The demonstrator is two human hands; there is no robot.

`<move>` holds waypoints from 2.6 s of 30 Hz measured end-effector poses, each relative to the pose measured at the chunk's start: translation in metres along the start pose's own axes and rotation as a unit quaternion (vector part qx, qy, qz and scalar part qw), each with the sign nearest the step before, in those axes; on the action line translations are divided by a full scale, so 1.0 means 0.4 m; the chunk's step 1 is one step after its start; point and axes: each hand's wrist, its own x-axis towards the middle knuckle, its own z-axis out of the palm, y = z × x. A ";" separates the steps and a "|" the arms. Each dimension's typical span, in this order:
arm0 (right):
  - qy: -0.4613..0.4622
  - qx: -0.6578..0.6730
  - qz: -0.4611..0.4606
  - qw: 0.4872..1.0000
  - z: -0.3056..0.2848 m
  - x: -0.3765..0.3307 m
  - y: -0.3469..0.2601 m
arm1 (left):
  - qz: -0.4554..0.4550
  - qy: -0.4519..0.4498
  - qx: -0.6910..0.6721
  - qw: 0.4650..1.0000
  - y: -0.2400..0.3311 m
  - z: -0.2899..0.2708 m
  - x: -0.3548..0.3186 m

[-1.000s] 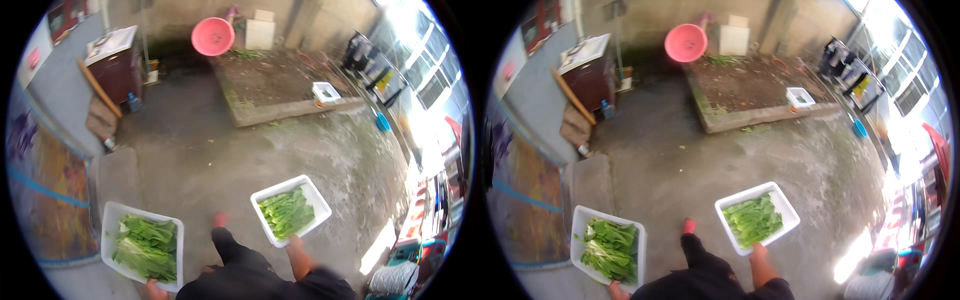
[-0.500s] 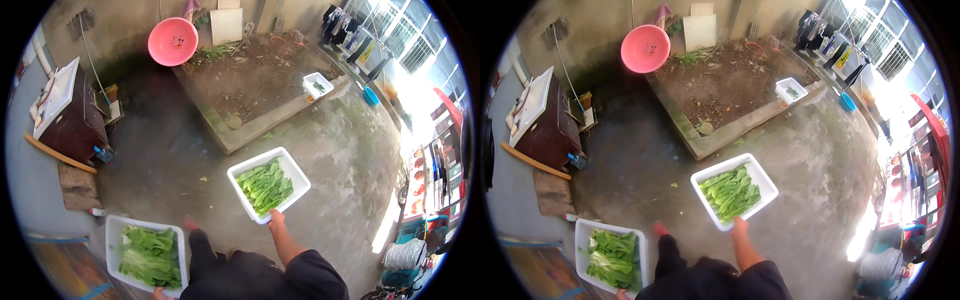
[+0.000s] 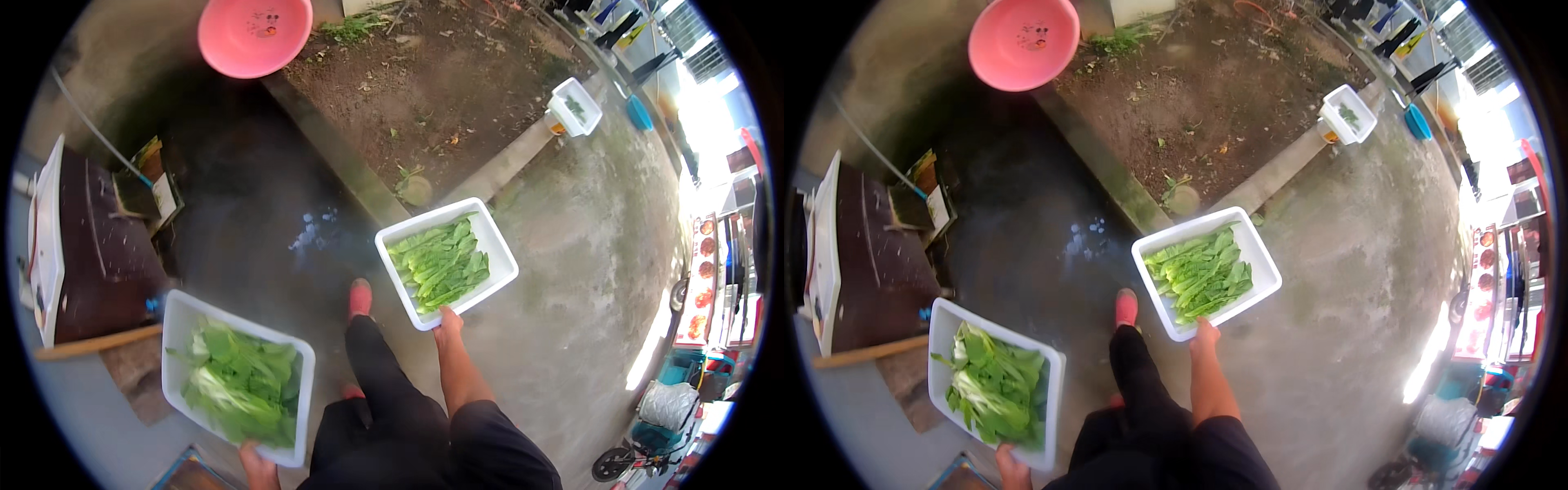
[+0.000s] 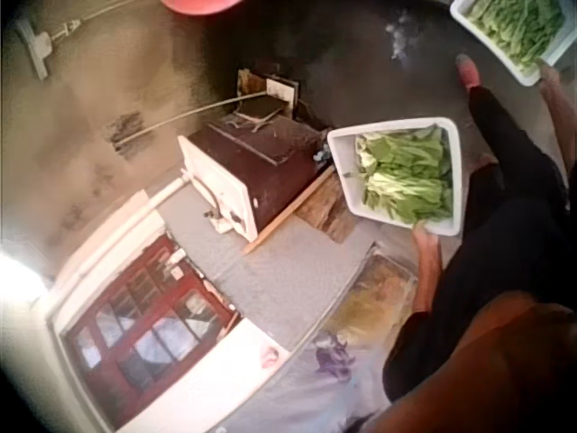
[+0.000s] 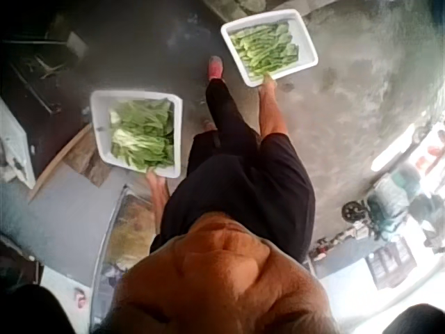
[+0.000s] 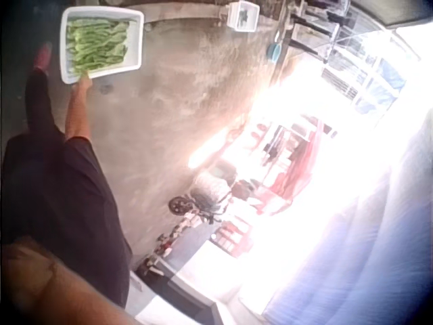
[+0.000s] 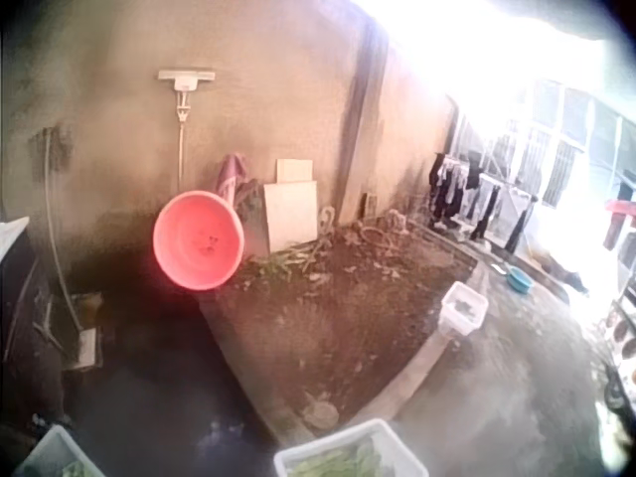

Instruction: The person sorts bean sprouts and leafy greens from a white container into plastic bags and places them in a refrigerator. Later, the person carries containers of leafy greens to an outdoor sink, pours them into a pink basin, and rinses them with water from a hose.

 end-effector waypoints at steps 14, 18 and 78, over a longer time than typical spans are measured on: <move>0.057 0.003 0.026 0.998 0.313 0.282 0.127 | -0.045 0.081 0.091 0.992 0.099 0.515 0.363; 0.140 -0.151 0.072 0.976 0.373 0.227 0.065 | -0.065 0.083 0.074 0.992 0.139 0.605 0.423; -0.324 -0.548 -0.448 0.628 2.846 -0.576 0.028 | 0.057 0.162 -0.185 0.968 0.953 0.970 0.928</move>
